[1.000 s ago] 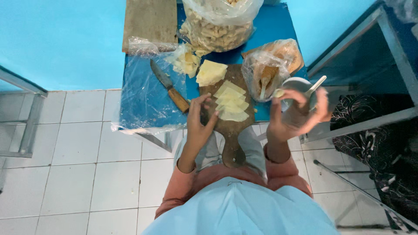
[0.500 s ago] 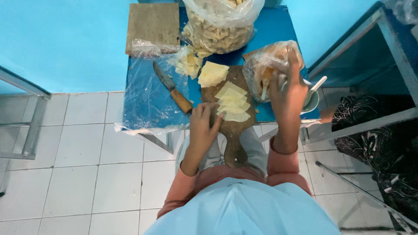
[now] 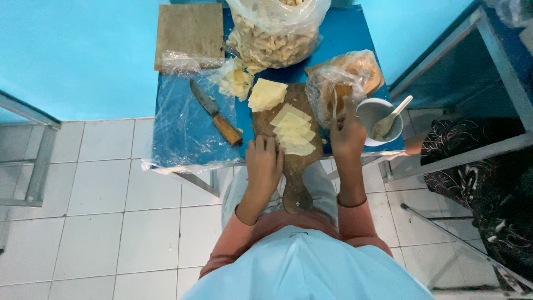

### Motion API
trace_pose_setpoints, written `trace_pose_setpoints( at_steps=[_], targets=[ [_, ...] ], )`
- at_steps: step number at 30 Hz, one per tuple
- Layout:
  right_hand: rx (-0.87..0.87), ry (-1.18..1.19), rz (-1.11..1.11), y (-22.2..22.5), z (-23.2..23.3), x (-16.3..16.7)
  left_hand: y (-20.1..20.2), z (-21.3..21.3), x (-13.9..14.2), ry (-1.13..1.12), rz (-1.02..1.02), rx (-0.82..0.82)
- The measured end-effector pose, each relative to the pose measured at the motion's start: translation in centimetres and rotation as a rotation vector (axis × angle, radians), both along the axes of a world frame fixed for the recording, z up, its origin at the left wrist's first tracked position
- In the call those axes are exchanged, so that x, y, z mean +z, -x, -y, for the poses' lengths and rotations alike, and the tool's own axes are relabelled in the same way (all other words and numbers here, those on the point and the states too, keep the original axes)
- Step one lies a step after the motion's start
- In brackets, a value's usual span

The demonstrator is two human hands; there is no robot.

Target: The person places slices of cheese from a wooden board onto pastry pieces and uses a spoon to add filling from a plastic bag onto them, assembling filled snacks on a blue table. They rearrange the cheese slices and handle the snack pieces one at a time.

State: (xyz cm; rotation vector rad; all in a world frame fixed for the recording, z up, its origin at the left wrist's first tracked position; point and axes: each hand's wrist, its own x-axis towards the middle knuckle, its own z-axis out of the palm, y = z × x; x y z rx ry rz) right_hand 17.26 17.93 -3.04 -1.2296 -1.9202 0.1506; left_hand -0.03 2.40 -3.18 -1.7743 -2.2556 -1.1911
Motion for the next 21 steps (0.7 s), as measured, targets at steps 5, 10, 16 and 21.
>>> trace_pose_setpoints(
  at_steps=[5, 10, 16, 21],
  targets=[
    [-0.038, -0.136, -0.014, -0.3, -1.6, -0.2, 0.0, -0.4, -0.3, -0.141, 0.121, -0.093],
    [0.047, -0.211, -0.026, -0.2, -3.0, 0.5, -0.1, -0.9, -0.3, -0.143, 0.235, -0.113],
    [0.095, -0.176, -0.051, -1.8, -1.0, 1.3, 0.5, -0.2, -0.4, -0.181, 0.289, -0.182],
    [0.06, -0.147, -0.107, -2.5, -0.1, 1.5, 0.9, 0.3, -0.2, -0.117, 0.33, -0.159]
  ],
)
